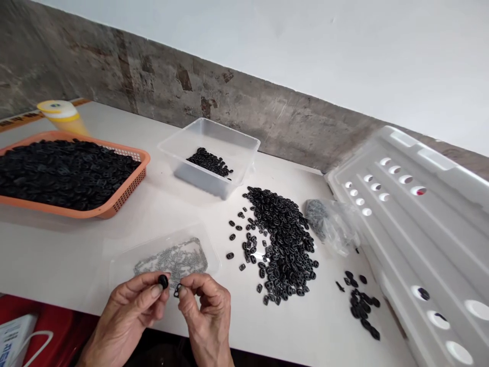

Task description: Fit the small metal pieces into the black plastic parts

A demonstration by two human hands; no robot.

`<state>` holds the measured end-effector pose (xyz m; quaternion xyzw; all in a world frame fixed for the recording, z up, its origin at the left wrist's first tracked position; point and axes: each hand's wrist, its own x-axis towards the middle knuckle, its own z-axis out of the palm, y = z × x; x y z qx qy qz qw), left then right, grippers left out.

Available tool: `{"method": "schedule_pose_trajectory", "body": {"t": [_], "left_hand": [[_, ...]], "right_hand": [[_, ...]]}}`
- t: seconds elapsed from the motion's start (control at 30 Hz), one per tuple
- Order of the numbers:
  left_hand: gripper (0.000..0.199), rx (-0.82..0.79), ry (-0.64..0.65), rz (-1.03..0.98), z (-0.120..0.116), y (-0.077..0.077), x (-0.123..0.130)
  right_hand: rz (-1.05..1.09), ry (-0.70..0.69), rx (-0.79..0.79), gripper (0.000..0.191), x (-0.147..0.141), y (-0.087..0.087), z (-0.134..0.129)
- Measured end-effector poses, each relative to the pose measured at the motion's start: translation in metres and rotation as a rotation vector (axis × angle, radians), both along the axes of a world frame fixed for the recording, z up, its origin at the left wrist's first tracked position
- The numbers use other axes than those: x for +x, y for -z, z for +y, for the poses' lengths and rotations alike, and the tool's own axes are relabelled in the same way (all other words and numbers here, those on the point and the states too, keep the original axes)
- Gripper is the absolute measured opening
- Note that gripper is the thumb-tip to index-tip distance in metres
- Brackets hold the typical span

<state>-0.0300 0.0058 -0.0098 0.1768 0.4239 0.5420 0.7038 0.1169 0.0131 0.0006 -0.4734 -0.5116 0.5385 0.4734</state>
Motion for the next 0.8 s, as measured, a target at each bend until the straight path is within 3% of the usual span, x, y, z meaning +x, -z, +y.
{"method": "schedule_pose_trajectory", "body": {"t": [0.27,0.5,0.8], "left_hand": [[0.028,0.12,0.081,0.038,0.002,-0.001,0.002],[0.031,0.114,0.105,0.077,0.001,0.01,-0.001],[0.028,0.273,0.163,0.314,0.0,0.011,-0.003]], "right_hand": [[-0.111,-0.019,0.066,0.028,0.001,-0.003,0.002],[-0.209,-0.009,0.097,0.029,0.005,0.0,0.001],[-0.122,-0.052,0.05,0.028,0.005,-0.003,0.0]]}}
